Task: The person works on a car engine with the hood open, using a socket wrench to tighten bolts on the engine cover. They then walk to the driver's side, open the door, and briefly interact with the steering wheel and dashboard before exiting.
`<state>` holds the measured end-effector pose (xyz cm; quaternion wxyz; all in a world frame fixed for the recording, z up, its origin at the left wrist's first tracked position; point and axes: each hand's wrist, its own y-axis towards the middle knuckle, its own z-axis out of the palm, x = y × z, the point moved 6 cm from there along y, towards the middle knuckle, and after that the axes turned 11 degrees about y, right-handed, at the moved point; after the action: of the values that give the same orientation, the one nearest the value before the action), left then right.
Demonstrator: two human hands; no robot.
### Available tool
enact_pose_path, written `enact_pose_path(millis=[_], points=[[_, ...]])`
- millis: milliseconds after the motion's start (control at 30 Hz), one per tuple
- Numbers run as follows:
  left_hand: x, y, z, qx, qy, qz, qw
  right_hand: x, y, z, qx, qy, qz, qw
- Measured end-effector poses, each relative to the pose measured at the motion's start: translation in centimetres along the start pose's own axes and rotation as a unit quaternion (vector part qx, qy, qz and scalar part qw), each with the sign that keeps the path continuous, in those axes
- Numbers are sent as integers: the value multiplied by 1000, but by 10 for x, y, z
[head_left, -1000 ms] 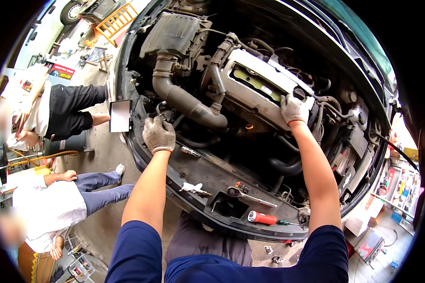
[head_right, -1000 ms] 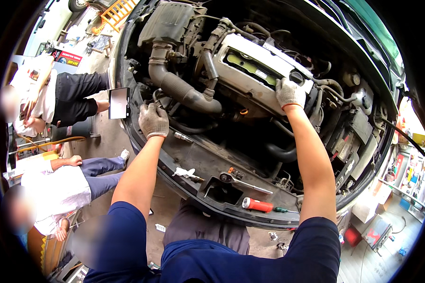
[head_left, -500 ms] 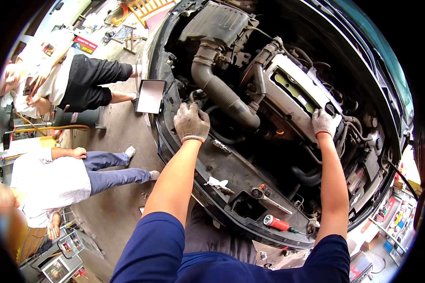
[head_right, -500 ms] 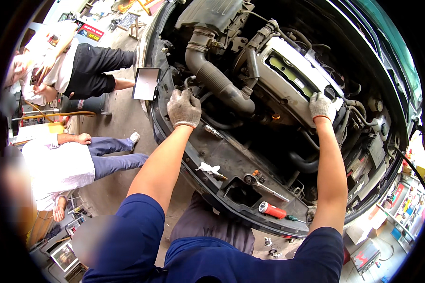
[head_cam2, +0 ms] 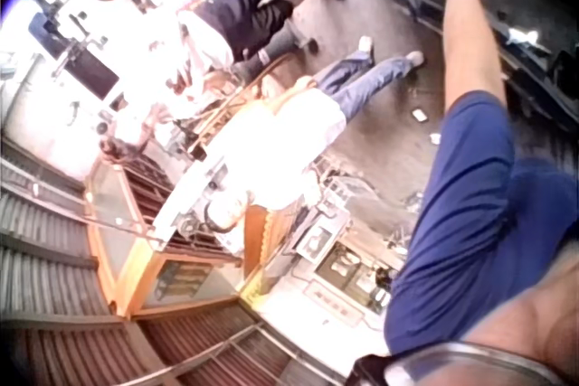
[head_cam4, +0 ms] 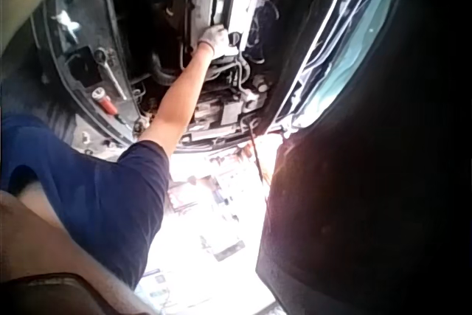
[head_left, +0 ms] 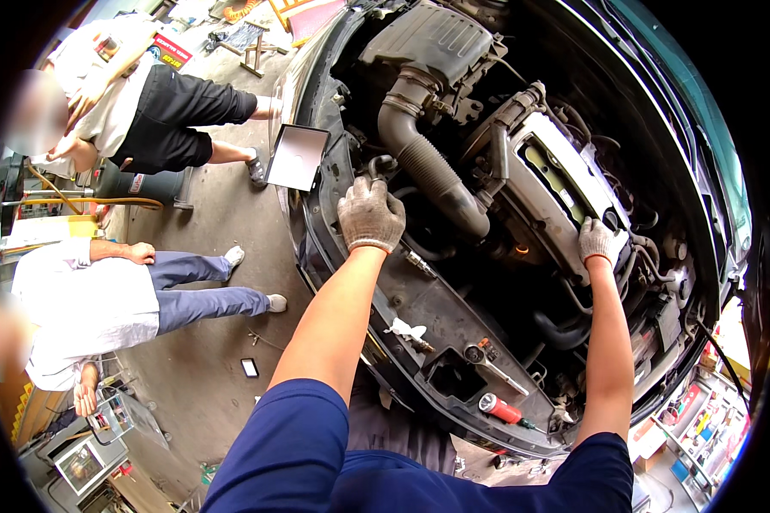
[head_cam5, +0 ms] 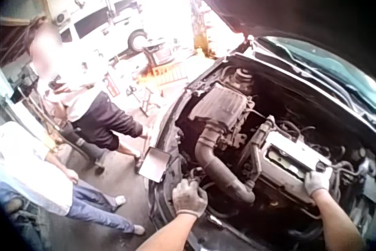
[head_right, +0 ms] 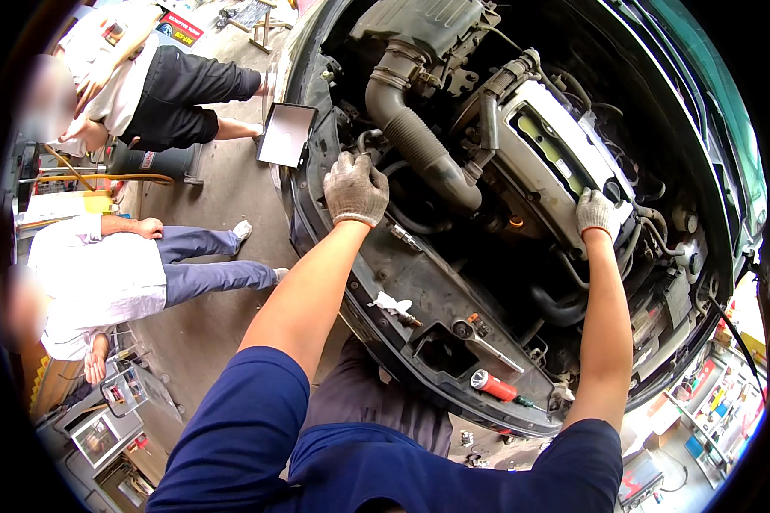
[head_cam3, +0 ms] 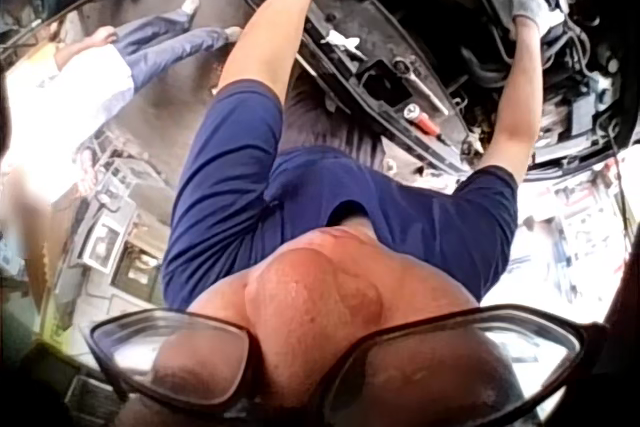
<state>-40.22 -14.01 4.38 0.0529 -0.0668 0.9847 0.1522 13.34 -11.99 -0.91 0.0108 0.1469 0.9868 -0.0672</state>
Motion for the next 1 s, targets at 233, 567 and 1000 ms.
enact_pose_path(millis=[233, 567, 1000], points=[[6, -3, 2, 9, 44, 1, 999, 31, -11, -28, -29, -15, -39, 999], [0, -4, 7, 11, 25, 1, 1000, 21, -16, -33, -70, -20, -42, 996], [-4, -1, -1, -15, 26, 12, 999, 20, -12, -26, -69, -61, -37, 995]])
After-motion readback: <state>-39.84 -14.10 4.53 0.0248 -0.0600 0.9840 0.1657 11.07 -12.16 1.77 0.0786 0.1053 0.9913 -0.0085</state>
